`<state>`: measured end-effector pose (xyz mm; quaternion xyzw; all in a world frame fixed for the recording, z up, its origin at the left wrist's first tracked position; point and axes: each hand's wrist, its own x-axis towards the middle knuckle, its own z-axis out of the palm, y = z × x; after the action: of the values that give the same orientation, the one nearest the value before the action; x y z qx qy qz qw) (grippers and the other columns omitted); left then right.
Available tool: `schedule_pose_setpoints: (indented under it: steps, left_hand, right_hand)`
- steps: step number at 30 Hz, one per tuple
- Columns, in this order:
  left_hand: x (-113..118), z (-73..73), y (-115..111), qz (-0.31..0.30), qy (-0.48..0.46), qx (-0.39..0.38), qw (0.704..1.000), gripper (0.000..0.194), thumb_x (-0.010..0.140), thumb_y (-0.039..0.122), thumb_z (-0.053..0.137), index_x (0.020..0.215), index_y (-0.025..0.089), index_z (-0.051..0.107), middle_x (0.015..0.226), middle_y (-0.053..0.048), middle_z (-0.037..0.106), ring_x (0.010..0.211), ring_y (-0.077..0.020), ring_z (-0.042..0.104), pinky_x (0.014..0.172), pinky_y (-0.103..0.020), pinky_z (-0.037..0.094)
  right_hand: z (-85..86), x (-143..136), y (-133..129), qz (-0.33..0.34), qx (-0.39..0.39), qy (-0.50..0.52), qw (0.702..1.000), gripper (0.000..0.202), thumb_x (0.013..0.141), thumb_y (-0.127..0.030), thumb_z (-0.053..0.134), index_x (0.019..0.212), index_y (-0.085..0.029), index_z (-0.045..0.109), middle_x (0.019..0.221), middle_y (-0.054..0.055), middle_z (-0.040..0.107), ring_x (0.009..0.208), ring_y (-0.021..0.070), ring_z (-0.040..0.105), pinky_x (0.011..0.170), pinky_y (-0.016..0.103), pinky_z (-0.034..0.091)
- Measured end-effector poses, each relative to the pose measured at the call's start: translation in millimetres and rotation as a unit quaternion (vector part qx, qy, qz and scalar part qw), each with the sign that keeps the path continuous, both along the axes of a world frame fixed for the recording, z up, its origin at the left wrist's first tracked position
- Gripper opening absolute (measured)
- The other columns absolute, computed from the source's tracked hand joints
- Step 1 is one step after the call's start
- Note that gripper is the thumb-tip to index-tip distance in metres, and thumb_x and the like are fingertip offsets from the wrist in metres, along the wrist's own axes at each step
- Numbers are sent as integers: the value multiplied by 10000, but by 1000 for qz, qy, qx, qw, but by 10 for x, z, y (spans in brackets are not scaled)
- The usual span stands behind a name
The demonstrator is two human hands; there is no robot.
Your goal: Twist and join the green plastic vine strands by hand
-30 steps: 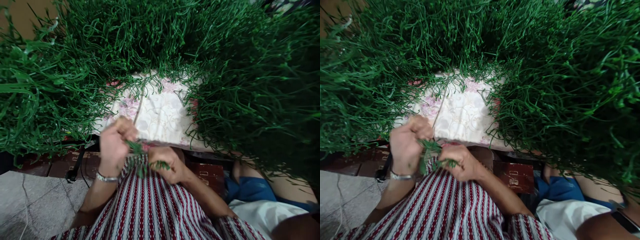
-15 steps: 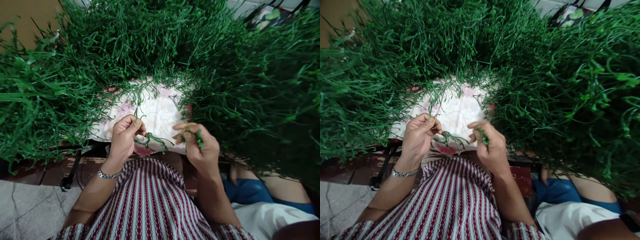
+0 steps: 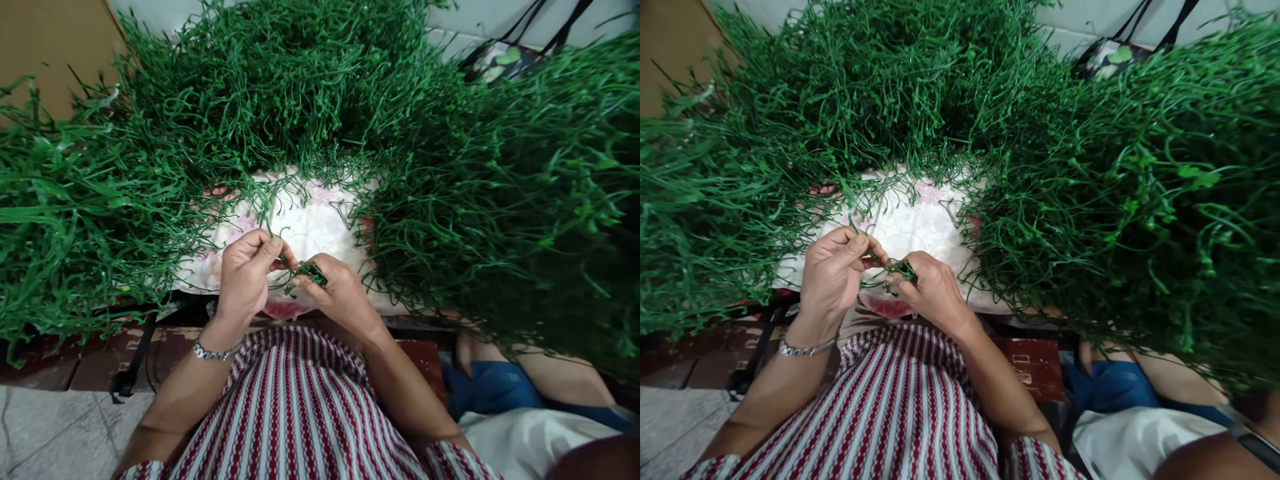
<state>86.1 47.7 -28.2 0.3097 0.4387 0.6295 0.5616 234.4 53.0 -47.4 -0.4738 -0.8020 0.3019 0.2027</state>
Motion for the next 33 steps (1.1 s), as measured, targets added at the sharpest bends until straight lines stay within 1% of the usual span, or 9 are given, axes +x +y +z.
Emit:
schedule_pose_setpoints:
  steps: [4, 8, 12, 17, 21, 24, 28, 31, 33]
  left_hand:
    - [-62, -43, 50, -18, 17, 3, 1000, 133, 726, 253, 649, 688, 152, 573, 686, -7, 622, 568, -113, 577, 555, -241, 480]
    - [-116, -111, -57, -68, 135, 26, 988, 96, 744, 248, 644, 786, 161, 640, 722, -10, 608, 666, -107, 545, 629, -214, 432]
    - [-123, -120, -212, -134, 263, 52, 954, 68, 760, 225, 617, 735, 162, 618, 702, -4, 556, 677, -121, 502, 641, -234, 393]
    - [-77, -144, -267, -83, 300, 95, 946, 68, 760, 160, 588, 693, 169, 582, 721, -5, 510, 721, -133, 489, 671, -247, 379]
    - [-78, -178, -287, -33, 304, 94, 947, 130, 784, 153, 543, 657, 176, 526, 708, 0, 454, 719, -137, 456, 670, -257, 362]
    - [-115, -170, -320, -44, 361, 72, 929, 149, 809, 153, 492, 665, 187, 479, 666, 11, 440, 672, -138, 436, 639, -263, 341]
    - [-162, -151, -345, -76, 436, 64, 895, 138, 815, 184, 493, 678, 190, 489, 647, 14, 480, 672, -147, 455, 663, -270, 334]
    - [-178, -191, -340, -113, 381, 56, 916, 110, 779, 213, 563, 686, 180, 514, 688, 8, 510, 687, -139, 470, 658, -255, 348]
    - [-192, -235, -336, -122, 327, 33, 937, 148, 753, 222, 600, 650, 175, 505, 660, 16, 490, 641, -125, 451, 607, -241, 342]
  right_hand:
    - [5, 50, 37, 2, -129, 157, 979, 293, 790, -385, 590, 659, -154, 466, 586, -51, 395, 555, 65, 348, 515, 178, 276]
    - [25, 59, 45, -4, -184, 233, 955, 300, 774, -380, 603, 650, -150, 456, 581, -53, 371, 555, 61, 335, 515, 172, 283]
    - [27, 50, 30, 26, -190, 230, 954, 269, 805, -354, 574, 670, -141, 478, 602, -43, 382, 578, 65, 355, 527, 171, 295]
    - [47, 16, 12, 70, -204, 229, 949, 234, 826, -314, 537, 682, -137, 486, 621, -33, 418, 600, 70, 376, 552, 173, 321]
    - [38, -22, 11, 58, -218, 258, 940, 183, 816, -282, 537, 714, -133, 510, 622, -31, 421, 594, 70, 371, 566, 183, 328]
    - [12, -61, -10, 45, -221, 266, 937, 143, 805, -249, 540, 724, -131, 522, 627, -33, 430, 593, 67, 377, 564, 182, 330]
    - [-51, -109, -70, 0, -192, 236, 953, 170, 792, -251, 541, 669, -143, 496, 599, -39, 422, 571, 67, 387, 539, 181, 328]
    - [-110, -116, -109, -13, -176, 205, 963, 163, 797, -266, 538, 688, -153, 495, 601, -29, 460, 581, 84, 430, 538, 192, 344]
    - [-128, -102, -115, 7, -182, 194, 964, 136, 808, -256, 528, 719, -156, 505, 615, -24, 490, 592, 92, 457, 548, 197, 358]
